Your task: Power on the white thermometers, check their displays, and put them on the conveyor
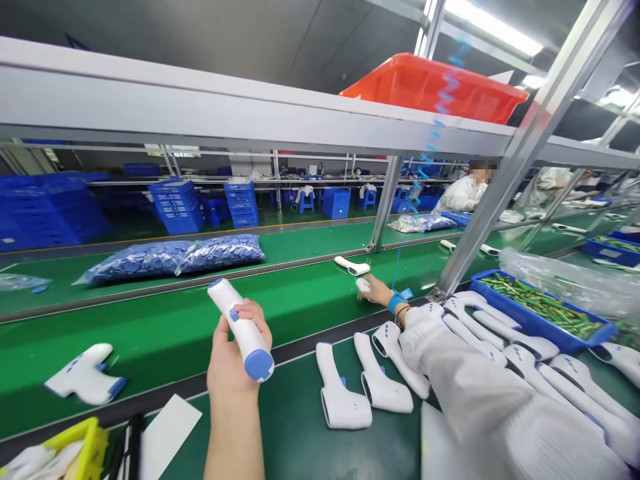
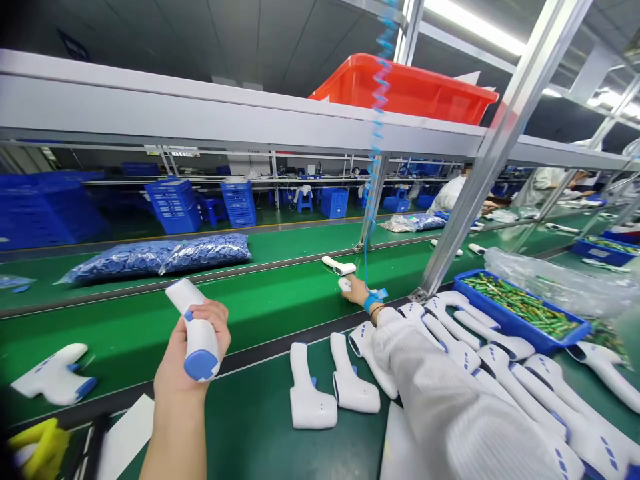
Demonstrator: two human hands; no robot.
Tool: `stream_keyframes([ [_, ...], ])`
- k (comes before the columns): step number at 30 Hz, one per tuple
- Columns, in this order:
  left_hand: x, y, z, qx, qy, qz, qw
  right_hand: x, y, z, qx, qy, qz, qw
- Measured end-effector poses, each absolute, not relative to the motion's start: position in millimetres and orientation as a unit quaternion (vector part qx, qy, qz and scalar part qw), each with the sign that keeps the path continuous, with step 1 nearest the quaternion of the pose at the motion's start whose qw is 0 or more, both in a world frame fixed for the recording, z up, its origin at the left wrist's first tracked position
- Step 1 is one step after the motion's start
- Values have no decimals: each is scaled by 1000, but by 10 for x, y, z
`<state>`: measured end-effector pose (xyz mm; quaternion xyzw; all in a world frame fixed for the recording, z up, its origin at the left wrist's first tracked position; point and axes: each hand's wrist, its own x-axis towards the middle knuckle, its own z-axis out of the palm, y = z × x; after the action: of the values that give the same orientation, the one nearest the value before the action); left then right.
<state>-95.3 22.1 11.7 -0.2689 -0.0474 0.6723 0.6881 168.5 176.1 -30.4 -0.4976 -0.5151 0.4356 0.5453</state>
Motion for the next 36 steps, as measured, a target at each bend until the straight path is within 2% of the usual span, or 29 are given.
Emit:
stream_keyframes([
  [3,-951,213,125,-247,-36,685,685,1679,1835,-176,-481,-454,507,552],
  [6,-904,245,105,-171,58,736,653,1607,1734,50,-417,-411,568,579],
  [11,-706,349,-16,-55,196,847,491,1481,1312,200,-251,-303,667,633],
  [14,-578,409,-122,28,285,865,412,1435,1186,72,-243,-249,696,628],
  [20,-420,491,-284,85,361,833,412,1313,1171,-95,-280,-225,701,616],
  [26,-391,488,-316,188,455,748,445,1264,1190,-75,-253,-206,715,618],
  [28,-405,471,-328,251,506,719,406,1284,1190,-87,-251,-243,707,614],
  [32,-518,510,-491,386,629,627,251,1321,1164,-118,-260,-339,683,592],
  [36,-715,666,-804,352,665,592,290,1302,1146,-140,-269,-404,646,588],
])
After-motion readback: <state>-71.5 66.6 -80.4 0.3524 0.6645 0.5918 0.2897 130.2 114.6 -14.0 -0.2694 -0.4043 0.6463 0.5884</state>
